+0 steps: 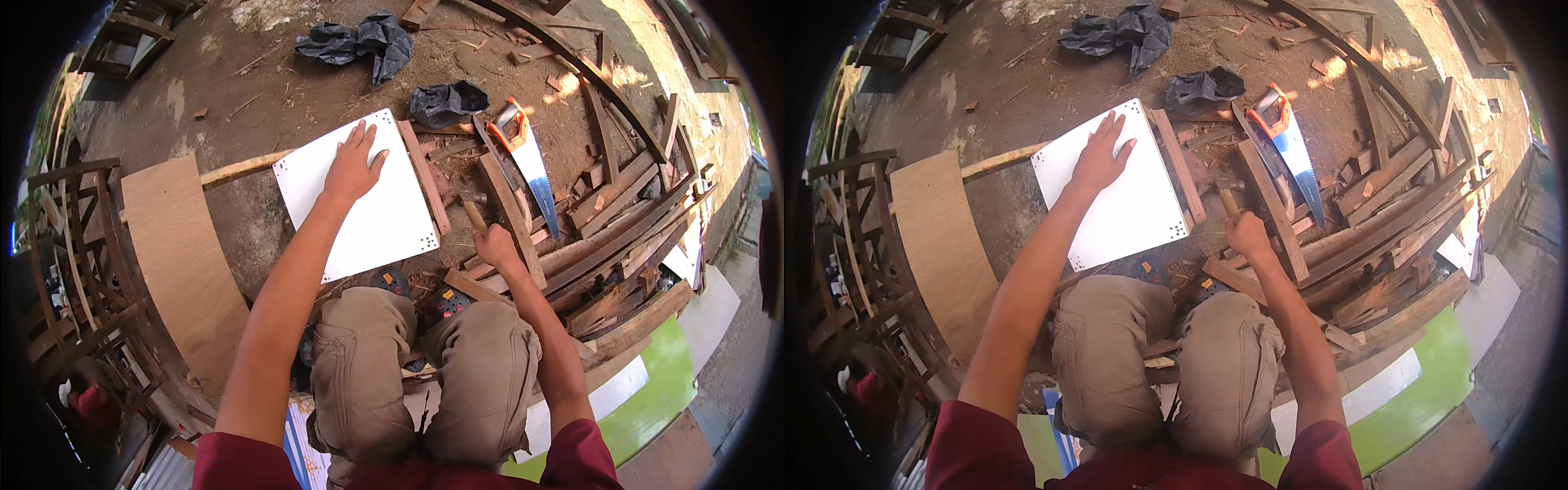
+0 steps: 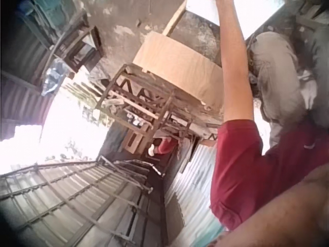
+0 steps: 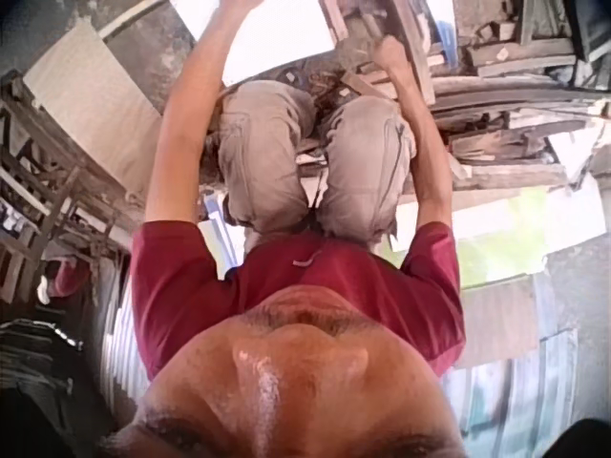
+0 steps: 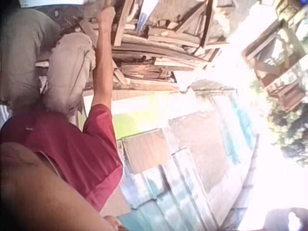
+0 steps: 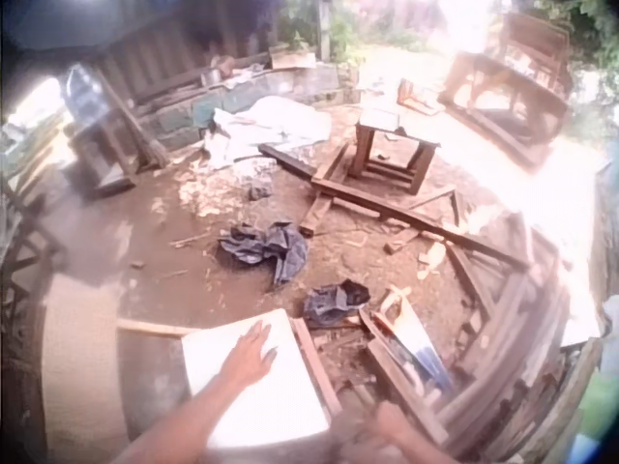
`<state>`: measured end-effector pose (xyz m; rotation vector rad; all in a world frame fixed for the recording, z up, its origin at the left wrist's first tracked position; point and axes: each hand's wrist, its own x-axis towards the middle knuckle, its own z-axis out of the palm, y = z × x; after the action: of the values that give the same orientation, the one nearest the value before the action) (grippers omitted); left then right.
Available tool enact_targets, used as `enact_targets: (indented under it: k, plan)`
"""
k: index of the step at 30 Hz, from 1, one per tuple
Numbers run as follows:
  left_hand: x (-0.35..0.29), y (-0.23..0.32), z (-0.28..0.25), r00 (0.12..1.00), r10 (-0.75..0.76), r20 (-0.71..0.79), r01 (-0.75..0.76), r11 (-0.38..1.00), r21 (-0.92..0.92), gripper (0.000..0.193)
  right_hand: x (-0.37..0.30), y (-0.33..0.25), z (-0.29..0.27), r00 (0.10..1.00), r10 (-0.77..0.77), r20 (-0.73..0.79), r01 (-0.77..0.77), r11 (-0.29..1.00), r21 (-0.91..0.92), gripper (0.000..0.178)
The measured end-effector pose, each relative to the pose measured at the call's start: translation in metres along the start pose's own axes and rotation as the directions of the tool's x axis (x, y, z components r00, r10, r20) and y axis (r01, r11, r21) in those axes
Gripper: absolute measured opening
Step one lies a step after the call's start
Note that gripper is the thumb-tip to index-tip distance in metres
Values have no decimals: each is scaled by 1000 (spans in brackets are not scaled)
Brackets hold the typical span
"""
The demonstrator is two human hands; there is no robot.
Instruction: The person hammers nails into a white board, then saws a curved wooden piece and fits it into a wooden frame. They use a hammer, hand saw, and knife to shape and assemble the components.
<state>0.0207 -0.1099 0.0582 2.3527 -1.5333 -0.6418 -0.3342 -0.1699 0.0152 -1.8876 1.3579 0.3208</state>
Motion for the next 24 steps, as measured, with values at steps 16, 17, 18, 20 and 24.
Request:
enact_targets:
  k: [16,17,18,20,24]
  plan:
    - [-71,35,-10,836,-269,478,294,955,23,92,-133,-43,-68,737,468,488,-573,815,84,36]
    - [-73,47,-18,794,-307,525,305,948,93,92,-159,-43,-77,695,487,529,-686,669,286,30]
    - [-71,55,-24,755,-352,554,316,935,164,91,-179,-48,-89,667,482,568,-743,481,465,27]
    - [-72,55,-23,688,-360,630,310,931,193,91,-212,-66,-120,624,449,639,-761,163,629,24]
    - [-73,37,-30,574,-255,778,371,928,31,86,-260,-134,-188,617,375,692,-734,-44,678,24]
